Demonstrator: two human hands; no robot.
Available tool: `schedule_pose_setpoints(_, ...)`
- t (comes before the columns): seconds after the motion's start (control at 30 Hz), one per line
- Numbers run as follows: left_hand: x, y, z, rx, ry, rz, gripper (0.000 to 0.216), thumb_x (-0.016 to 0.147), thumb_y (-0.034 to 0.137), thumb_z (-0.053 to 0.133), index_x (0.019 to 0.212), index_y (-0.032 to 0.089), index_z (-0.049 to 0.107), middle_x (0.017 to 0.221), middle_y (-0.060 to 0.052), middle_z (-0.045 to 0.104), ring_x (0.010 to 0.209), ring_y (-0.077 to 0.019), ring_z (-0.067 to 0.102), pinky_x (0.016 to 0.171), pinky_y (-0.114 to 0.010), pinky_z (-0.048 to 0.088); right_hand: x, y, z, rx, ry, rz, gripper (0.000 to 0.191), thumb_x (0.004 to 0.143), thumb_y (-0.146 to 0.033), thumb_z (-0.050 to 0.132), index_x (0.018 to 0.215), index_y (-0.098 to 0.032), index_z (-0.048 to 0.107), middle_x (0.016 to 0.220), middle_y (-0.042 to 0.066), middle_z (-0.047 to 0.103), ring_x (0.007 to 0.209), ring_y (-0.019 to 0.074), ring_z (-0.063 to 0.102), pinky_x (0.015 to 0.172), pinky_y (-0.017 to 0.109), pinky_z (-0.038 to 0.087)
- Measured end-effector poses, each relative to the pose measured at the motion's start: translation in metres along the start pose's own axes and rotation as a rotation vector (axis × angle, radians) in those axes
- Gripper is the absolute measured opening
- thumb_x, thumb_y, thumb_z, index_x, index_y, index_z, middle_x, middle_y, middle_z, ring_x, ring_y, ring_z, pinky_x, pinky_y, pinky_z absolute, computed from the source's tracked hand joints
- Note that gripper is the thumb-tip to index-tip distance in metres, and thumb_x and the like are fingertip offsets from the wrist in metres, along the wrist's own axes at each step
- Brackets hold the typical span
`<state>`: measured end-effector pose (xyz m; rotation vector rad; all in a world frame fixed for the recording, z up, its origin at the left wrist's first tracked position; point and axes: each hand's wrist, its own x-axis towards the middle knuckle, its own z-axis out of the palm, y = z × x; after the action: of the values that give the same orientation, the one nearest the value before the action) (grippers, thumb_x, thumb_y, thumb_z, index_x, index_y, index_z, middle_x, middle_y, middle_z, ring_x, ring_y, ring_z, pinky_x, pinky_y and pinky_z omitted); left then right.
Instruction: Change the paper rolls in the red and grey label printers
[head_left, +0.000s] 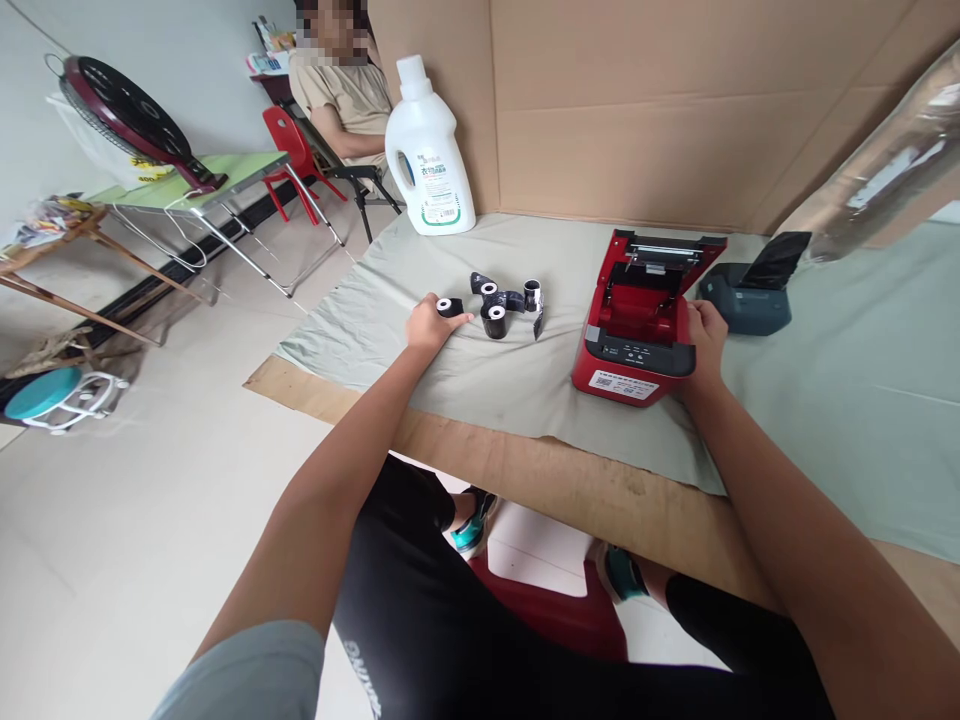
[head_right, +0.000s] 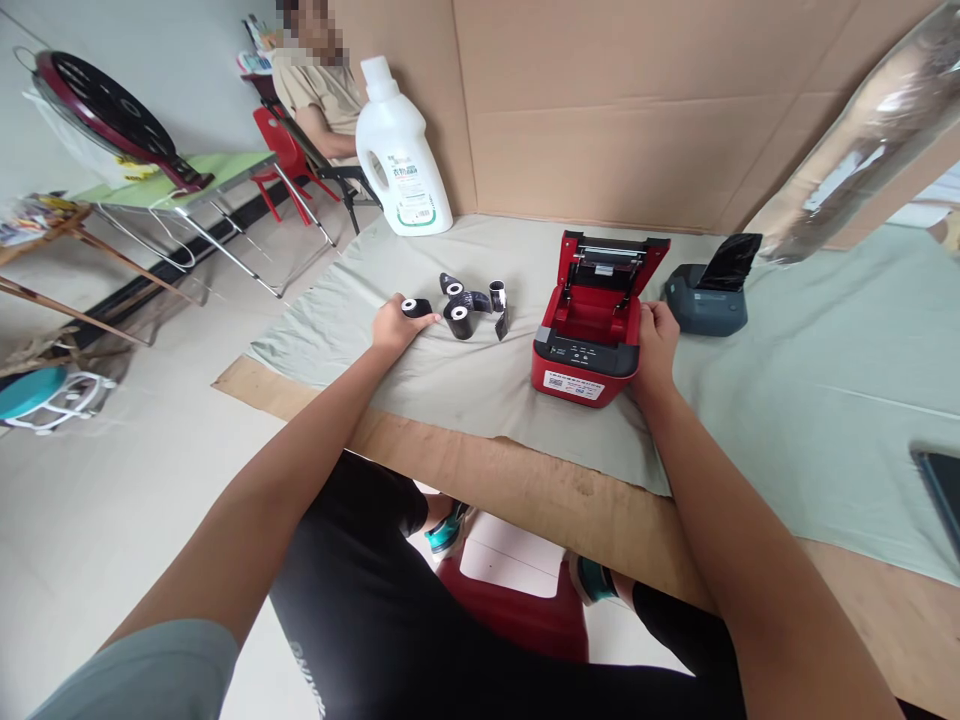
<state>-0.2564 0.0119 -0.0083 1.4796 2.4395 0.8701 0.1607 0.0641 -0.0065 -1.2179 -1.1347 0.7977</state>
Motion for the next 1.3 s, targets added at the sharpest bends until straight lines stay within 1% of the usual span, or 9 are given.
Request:
schedule_pose_setpoints(0.1, -0.001, 0.000, 0.000, -0.092, 0.032, 0.029, 0.068, 0.064, 0.058, 0.095, 0.089, 0.023, 0.042, 0.107, -0.006, 0.059, 0.103, -0.0235, 0.060, 0.094, -0.037, 0.049, -0.001, -0.001, 0.000, -0.004, 0.002, -0.013, 0.026, 0.096, -0.011, 0.052, 0.072, -0.019, 0.055, 0.067, -0.005, 0.049, 0.065, 0.0118, 0.038, 0.065, 0.031, 0.030)
schedule_pose_setpoints(0.27, -0.028, 0.019, -0.017, -0.222, 0.351, 0.203, 0.065, 0.073, 0.052, 0.091, 0.112, 0.022, 0.049, 0.126, -0.010, 0.056, 0.116, -0.0238, 0.061, 0.091, -0.032, 0.051, -0.002, 0.001, -0.001, 0.017, -0.021, -0.019, 0.022, 0.096, -0.017, 0.053, 0.074, -0.020, 0.055, 0.067, -0.005, 0.049, 0.065, 0.0124, 0.039, 0.064, 0.031, 0.031)
schedule_pose_setpoints(0.37, -0.056, 0.047, -0.021, -0.091, 0.170, 0.255, 0.049, 0.088, 0.060, 0.075, 0.112, 0.023, 0.054, 0.096, -0.004, 0.066, 0.097, -0.0243, 0.069, 0.086, -0.033, 0.051, -0.001, 0.003, -0.001, 0.002, -0.019, -0.016, 0.022, 0.095, -0.016, 0.053, 0.073, -0.020, 0.054, 0.067, -0.005, 0.049, 0.066, 0.0125, 0.040, 0.065, 0.031, 0.032)
schedule_pose_setpoints(0.43, -0.068, 0.065, -0.015, 0.028, 0.035, 0.209, 0.058, 0.085, 0.068, 0.074, 0.118, 0.023, 0.056, 0.085, -0.004, 0.069, 0.092, -0.0293, 0.072, 0.083, -0.035, 0.051, 0.000, 0.002, 0.000, -0.030, -0.009, -0.011, 0.024, 0.094, -0.014, 0.053, 0.071, -0.021, 0.054, 0.066, -0.005, 0.048, 0.066, 0.0125, 0.040, 0.065, 0.031, 0.032)
schedule_pose_setpoints(0.6, -0.068, 0.083, 0.013, 0.090, 0.080, 0.121, 0.049, 0.086, 0.051, 0.077, 0.121, 0.024, 0.055, 0.129, -0.017, 0.070, 0.112, -0.0370, 0.072, 0.088, -0.042, 0.055, -0.003, -0.005, -0.001, -0.068, 0.015, -0.020, 0.024, 0.094, -0.015, 0.054, 0.070, -0.021, 0.055, 0.066, -0.004, 0.050, 0.068, 0.0132, 0.042, 0.067, 0.031, 0.032)
schedule_pose_setpoints(0.73, -0.065, 0.074, 0.022, -0.066, 0.075, 0.124, 0.054, 0.086, 0.029, 0.075, 0.132, 0.025, 0.048, 0.123, -0.012, 0.073, 0.120, -0.0331, 0.070, 0.096, -0.041, 0.055, -0.006, -0.005, -0.001, -0.027, -0.009, -0.025, 0.021, 0.094, -0.019, 0.054, 0.073, -0.020, 0.056, 0.069, -0.004, 0.052, 0.069, 0.0135, 0.044, 0.067, 0.031, 0.033)
schedule_pose_setpoints(0.9, -0.071, 0.063, 0.026, -0.324, 0.020, 0.106, 0.059, 0.083, 0.016, 0.069, 0.136, 0.022, 0.044, 0.119, -0.009, 0.076, 0.099, -0.0240, 0.074, 0.089, -0.035, 0.056, -0.006, 0.001, -0.002, 0.002, -0.034, -0.043, 0.019, 0.094, -0.024, 0.054, 0.075, -0.020, 0.057, 0.071, -0.004, 0.054, 0.070, 0.0137, 0.045, 0.067, 0.031, 0.035)
schedule_pose_setpoints(1.1, -0.068, 0.069, -0.008, -0.535, -0.001, 0.326, 0.071, 0.077, 0.009, 0.054, 0.143, 0.024, 0.033, 0.131, -0.009, 0.070, 0.095, -0.0170, 0.069, 0.086, -0.032, 0.056, -0.008, -0.001, -0.001, 0.012, -0.030, -0.051, 0.020, 0.096, -0.022, 0.053, 0.076, -0.020, 0.058, 0.074, -0.002, 0.057, 0.073, 0.0144, 0.048, 0.070, 0.032, 0.037)
schedule_pose_setpoints(1.3, -0.075, 0.093, -0.051, -0.437, 0.221, 0.501, 0.065, 0.076, 0.015, 0.069, 0.130, 0.027, 0.034, 0.127, -0.009, 0.054, 0.122, -0.0221, 0.059, 0.099, -0.036, 0.055, -0.010, -0.003, 0.001, 0.039, -0.020, -0.066, 0.022, 0.097, -0.027, 0.057, 0.076, -0.022, 0.057, 0.075, -0.001, 0.059, 0.075, 0.0170, 0.051, 0.073, 0.033, 0.040)
